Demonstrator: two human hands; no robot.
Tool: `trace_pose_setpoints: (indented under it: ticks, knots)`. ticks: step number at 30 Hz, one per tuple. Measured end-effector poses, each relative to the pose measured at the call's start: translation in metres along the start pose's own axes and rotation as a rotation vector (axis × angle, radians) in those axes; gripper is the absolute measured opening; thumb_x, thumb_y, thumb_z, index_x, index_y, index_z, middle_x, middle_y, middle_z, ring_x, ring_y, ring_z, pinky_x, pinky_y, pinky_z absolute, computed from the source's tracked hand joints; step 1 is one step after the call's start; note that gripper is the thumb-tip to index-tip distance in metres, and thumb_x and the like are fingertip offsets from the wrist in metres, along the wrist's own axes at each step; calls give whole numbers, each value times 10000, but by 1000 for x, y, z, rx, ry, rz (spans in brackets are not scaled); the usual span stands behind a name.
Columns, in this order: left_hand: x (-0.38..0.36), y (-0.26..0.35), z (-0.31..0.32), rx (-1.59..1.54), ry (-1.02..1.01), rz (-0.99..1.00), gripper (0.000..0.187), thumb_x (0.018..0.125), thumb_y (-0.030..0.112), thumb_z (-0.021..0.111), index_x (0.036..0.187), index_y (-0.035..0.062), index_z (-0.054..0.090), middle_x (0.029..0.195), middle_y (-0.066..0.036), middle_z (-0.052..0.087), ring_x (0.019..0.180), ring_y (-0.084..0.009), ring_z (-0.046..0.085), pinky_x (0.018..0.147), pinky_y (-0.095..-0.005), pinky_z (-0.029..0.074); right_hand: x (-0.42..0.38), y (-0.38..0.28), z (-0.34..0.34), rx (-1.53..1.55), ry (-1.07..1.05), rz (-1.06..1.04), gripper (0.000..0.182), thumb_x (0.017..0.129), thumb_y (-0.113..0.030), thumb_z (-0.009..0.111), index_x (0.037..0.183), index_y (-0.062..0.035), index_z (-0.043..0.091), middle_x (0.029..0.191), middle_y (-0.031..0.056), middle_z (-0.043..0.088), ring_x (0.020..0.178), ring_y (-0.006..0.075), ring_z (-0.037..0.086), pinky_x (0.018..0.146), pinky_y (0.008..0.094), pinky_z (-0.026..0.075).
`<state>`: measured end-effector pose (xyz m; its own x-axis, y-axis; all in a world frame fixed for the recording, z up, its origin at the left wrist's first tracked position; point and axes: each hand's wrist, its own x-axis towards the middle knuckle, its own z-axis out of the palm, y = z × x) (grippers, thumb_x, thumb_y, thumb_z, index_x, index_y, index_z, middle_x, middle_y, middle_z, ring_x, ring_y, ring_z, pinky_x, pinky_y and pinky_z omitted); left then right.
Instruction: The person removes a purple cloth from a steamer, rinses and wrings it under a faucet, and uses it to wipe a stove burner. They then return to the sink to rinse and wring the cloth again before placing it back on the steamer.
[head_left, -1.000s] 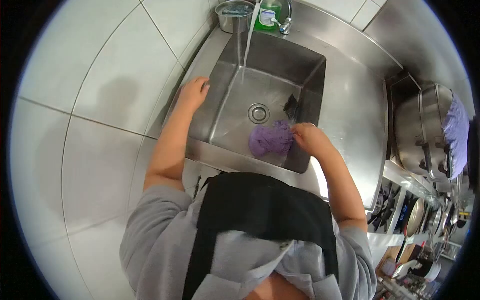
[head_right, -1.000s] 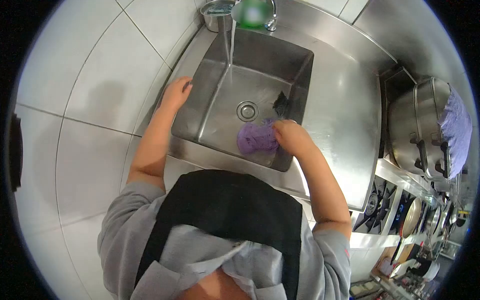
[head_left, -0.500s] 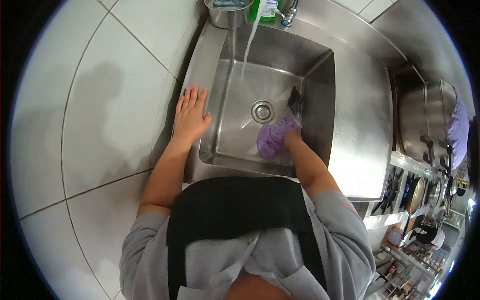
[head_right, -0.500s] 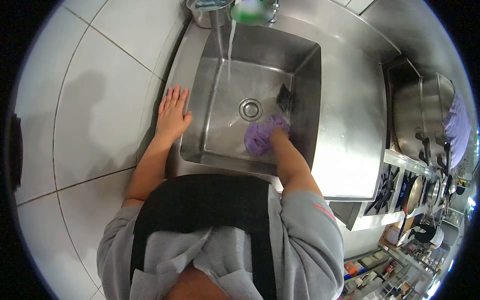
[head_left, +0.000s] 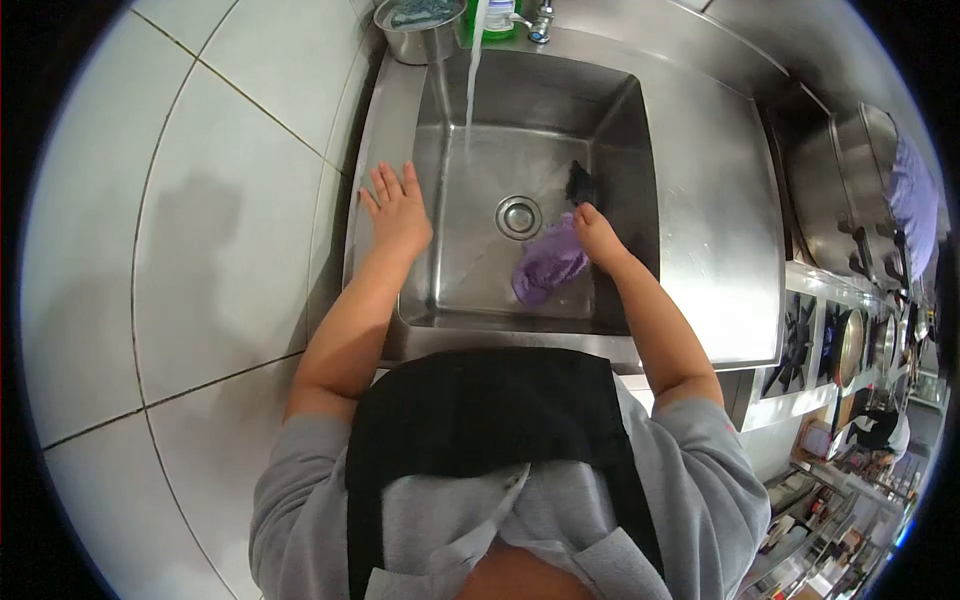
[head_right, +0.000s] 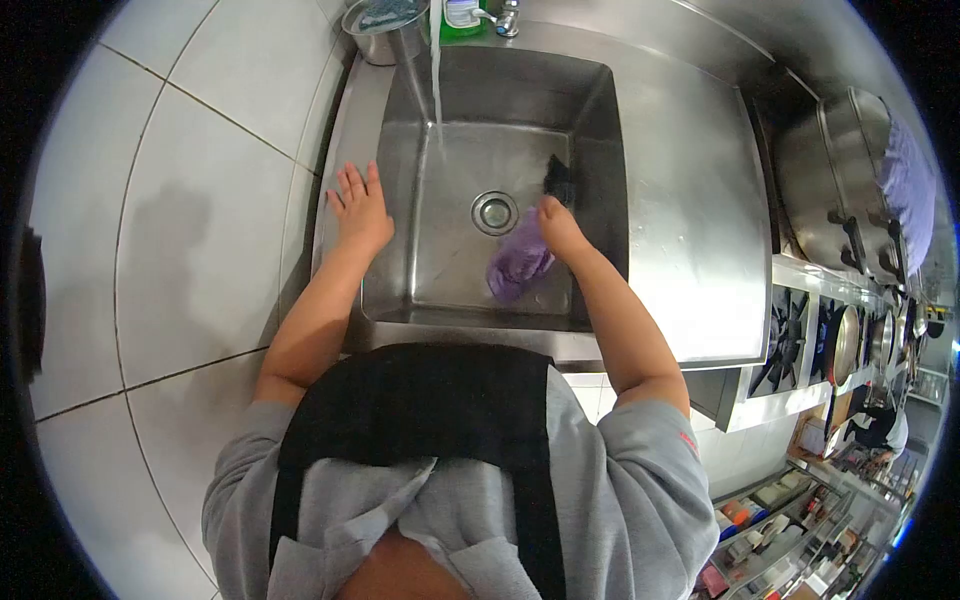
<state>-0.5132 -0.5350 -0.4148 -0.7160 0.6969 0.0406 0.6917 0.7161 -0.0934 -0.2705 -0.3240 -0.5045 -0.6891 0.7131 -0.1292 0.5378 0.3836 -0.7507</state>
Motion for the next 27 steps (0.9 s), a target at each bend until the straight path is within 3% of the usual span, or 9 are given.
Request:
trace_pose_setpoints:
  ticks: [5, 7, 8, 10, 14, 15, 18, 24, 27]
  knots:
    - [0, 36, -5, -240, -272, 468, 726, 773, 226, 662, 1403, 188, 303, 1495, -103, 189, 1398, -288, 90, 1092, -560, 30, -23, -102, -45, -25, 6, -259, 175, 934, -163, 441, 913, 8, 472, 752, 188, 534, 681, 286, 502, 675, 363, 422]
    - [4, 61, -7, -362, -590, 445, 710, 767, 280, 684, 1384, 191, 345, 1484, -61, 232, 1382, -287, 150, 1104, -505, 117, -35, -137, -62, -34, -2, -300, 167, 937, -156, 442, 908, 6, 468, 737, 186, 528, 670, 286, 497, 665, 364, 419]
    - [11, 66, 17, -358, -589, 453, 710, 767, 280, 684, 1384, 191, 345, 1484, -61, 232, 1382, -287, 150, 1104, -505, 117, -40, -153, -71, -9, 3, -325, 174, 925, -152, 444, 892, 17, 466, 755, 221, 529, 727, 357, 511, 671, 397, 419]
    - [24, 76, 83, -662, -488, 865, 617, 768, 283, 686, 1322, 163, 444, 1397, -61, 394, 1303, -276, 325, 1075, -411, 254, -50, -177, -86, 15, 15, -347, 182, 914, -148, 446, 876, 29, 464, 774, 257, 530, 783, 428, 526, 678, 430, 418]
    - [11, 78, 30, -925, -777, 680, 425, 744, 306, 707, 1119, 132, 610, 1176, -103, 592, 1080, -267, 556, 892, -401, 434, -54, -174, -99, 60, -6, -375, 174, 928, -142, 431, 863, 18, 448, 747, 222, 502, 730, 362, 507, 664, 401, 414]
    - [4, 70, 0, -728, -732, 636, 391, 736, 316, 714, 1053, 103, 630, 1051, -117, 624, 984, -286, 583, 841, -392, 446, -53, -163, -98, 83, 2, -394, 164, 937, -131, 426, 854, 10, 435, 725, 189, 476, 677, 292, 487, 651, 365, 412]
    - [-18, 46, -21, -453, -682, 578, 349, 719, 328, 726, 955, 81, 656, 892, -134, 654, 859, -315, 612, 756, -396, 459, -44, -92, -72, -64, -8, -318, 152, 917, -127, 438, 860, 13, 450, 775, 195, 519, 714, 319, 509, 671, 398, 418]
    - [-46, 33, 30, -165, -914, 717, 302, 713, 307, 724, 951, 129, 671, 882, -132, 653, 866, -304, 619, 751, -420, 468, -56, 19, 12, -570, -747, 50, 238, 827, -89, 479, 1009, -7, 610, 1062, 217, 599, 999, 362, 579, 798, 441, 463]
    - [-50, 40, 77, -29, -1053, 799, 282, 718, 301, 713, 954, 148, 685, 928, -129, 659, 891, -298, 621, 771, -424, 476, -59, 44, 35, -834, -1029, -43, 263, 805, -121, 543, 1032, -43, 652, 1074, 184, 625, 996, 344, 602, 806, 431, 476]
